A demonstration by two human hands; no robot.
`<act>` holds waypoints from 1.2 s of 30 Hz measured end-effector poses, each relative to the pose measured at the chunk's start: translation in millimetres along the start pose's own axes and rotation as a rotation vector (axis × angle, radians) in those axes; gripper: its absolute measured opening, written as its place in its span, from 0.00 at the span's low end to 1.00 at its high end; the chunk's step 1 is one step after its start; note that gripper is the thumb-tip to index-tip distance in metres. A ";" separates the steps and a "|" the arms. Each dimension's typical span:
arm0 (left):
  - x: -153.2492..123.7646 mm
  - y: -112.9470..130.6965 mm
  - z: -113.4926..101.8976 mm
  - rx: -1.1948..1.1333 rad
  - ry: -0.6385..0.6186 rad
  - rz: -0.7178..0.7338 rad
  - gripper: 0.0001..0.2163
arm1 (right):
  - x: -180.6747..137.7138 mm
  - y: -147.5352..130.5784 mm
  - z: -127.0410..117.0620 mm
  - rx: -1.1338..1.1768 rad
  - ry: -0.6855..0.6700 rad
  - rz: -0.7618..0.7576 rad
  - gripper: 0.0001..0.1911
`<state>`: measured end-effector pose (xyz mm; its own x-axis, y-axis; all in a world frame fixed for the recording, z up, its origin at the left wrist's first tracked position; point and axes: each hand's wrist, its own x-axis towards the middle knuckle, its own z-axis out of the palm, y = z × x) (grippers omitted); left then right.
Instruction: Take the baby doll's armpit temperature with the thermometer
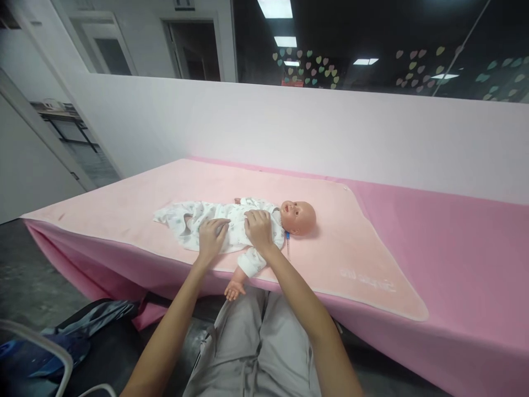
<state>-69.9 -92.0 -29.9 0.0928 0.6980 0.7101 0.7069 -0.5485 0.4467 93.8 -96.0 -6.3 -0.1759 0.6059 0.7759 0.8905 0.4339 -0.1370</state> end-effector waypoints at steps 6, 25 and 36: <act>-2.9 3.2 -1.2 0.072 -0.054 0.025 0.12 | -33.7 -5.2 -49.9 0.007 0.170 0.178 0.10; -0.7 -8.0 1.4 0.004 -0.055 0.052 0.11 | -108.3 9.8 -94.8 -0.320 -0.137 0.726 0.08; -1.3 -8.8 2.2 -0.008 -0.047 0.058 0.11 | -98.3 14.3 -121.8 -0.268 0.166 0.675 0.12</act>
<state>-74.8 -87.0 -35.9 0.1659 0.6857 0.7087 0.6938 -0.5919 0.4102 174.9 -230.6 -9.4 0.4923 0.5652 0.6619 0.8580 -0.1870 -0.4784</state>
